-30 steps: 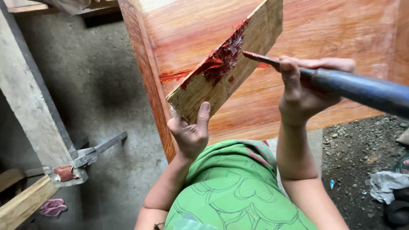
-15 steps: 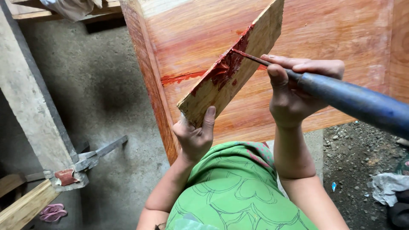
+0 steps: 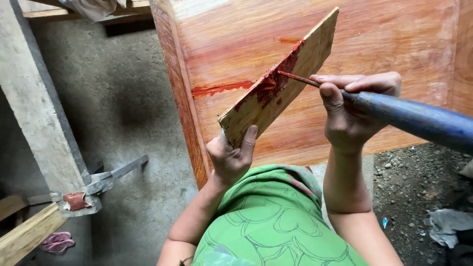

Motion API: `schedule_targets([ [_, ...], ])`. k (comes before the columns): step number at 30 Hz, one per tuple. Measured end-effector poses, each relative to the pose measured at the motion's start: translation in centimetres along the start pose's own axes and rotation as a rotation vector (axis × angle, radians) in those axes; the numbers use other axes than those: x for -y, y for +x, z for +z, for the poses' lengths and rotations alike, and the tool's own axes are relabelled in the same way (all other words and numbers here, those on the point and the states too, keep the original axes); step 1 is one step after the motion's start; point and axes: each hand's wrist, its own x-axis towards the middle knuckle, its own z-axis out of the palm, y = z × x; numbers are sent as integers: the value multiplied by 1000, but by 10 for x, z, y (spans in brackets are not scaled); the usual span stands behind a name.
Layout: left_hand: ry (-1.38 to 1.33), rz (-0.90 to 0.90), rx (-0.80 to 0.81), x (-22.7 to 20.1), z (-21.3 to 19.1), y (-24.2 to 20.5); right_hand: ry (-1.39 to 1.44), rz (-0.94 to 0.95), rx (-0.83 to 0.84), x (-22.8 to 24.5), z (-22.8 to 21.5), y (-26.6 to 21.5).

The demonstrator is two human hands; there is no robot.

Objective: The person uses a putty knife to apply red filler into a crack on a wooden board. They hold a separate piece of wood with filler in their left hand and repeatedly scoop and spread the material into the gap on the board.

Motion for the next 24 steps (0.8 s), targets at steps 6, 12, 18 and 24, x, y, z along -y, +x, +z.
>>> schedule_targets([
  [6,-20,-36,-9,0,2,-2,-9,69,-14,0,-7,-5],
  [12,-7,-30,-7,-1,1,0,118,90,42,-6,-9,-1],
  [18,-50,72,-122,-12,-3,19,110,167,97,-21,-14,-4],
  [24,14,123,-155,-2,-1,13,173,326,152,-11,-12,-5],
])
